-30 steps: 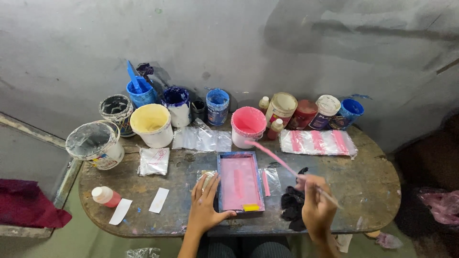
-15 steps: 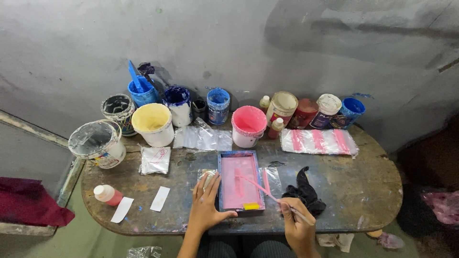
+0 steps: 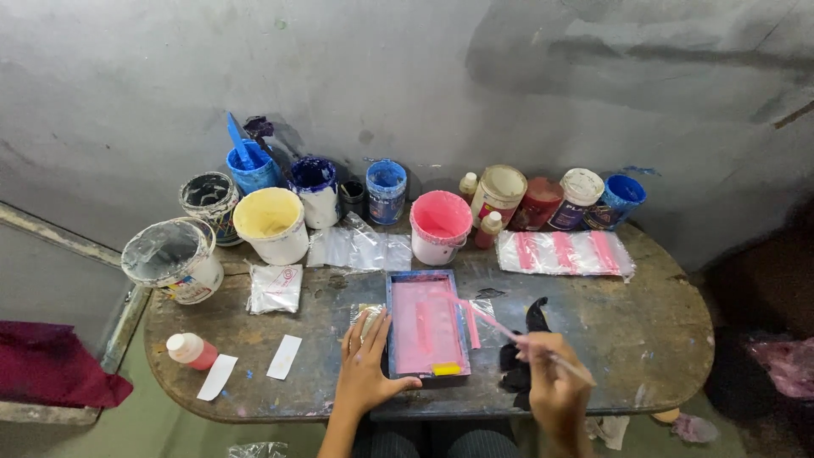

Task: Applying pink paint to a small screen printing frame using a brush

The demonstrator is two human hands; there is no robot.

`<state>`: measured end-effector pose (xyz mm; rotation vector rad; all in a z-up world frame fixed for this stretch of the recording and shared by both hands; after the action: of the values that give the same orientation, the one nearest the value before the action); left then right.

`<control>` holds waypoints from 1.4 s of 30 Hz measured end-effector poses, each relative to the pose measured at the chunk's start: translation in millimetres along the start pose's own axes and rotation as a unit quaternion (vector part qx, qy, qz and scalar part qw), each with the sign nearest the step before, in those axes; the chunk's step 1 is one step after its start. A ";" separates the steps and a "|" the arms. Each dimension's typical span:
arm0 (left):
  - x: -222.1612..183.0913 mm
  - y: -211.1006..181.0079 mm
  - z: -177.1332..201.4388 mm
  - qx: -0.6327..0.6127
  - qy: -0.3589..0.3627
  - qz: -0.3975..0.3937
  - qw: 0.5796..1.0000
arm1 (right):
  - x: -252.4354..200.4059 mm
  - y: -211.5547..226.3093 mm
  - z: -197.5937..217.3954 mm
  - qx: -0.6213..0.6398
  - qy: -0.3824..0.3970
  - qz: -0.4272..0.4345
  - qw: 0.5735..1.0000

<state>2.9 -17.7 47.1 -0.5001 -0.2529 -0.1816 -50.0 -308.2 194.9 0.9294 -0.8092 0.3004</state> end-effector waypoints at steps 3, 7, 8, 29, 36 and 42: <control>-0.5 0.8 0.3 -0.002 -0.002 -0.003 1.000 | 24.3 -3.8 -0.2 0.017 -0.041 0.024 0.999; -1.3 0.0 2.0 -0.011 0.012 0.002 1.000 | 64.3 -25.7 -26.7 -0.013 -0.071 0.084 0.994; -0.6 -1.0 3.8 -0.013 0.015 0.003 1.000 | 77.3 -28.6 -38.8 -0.046 -0.059 0.105 0.992; 1.5 4.1 -10.7 0.060 0.037 -0.008 0.997 | -47.7 -93.6 -108.2 -0.023 0.529 -0.126 0.839; 0.1 4.0 -11.0 0.058 0.028 -0.007 0.998 | -40.0 -101.2 -129.4 -0.085 0.515 -0.045 0.852; 0.3 6.1 -14.5 0.077 0.007 -0.022 0.997 | 22.9 -57.5 -134.8 -0.057 0.503 -0.149 0.850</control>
<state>7.5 -19.6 32.2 -0.3402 -0.2631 -0.2072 63.0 -235.6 132.0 0.6350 0.2890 0.4030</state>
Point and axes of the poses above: each hand's wrist, its own x-axis towards the middle knuckle, its own z-axis out of the back of the hand, y = z × x, the point moved 2 cm from there along x, towards the middle knuckle, and after that the axes turned 10 degrees about z, right-handed, at the moved point
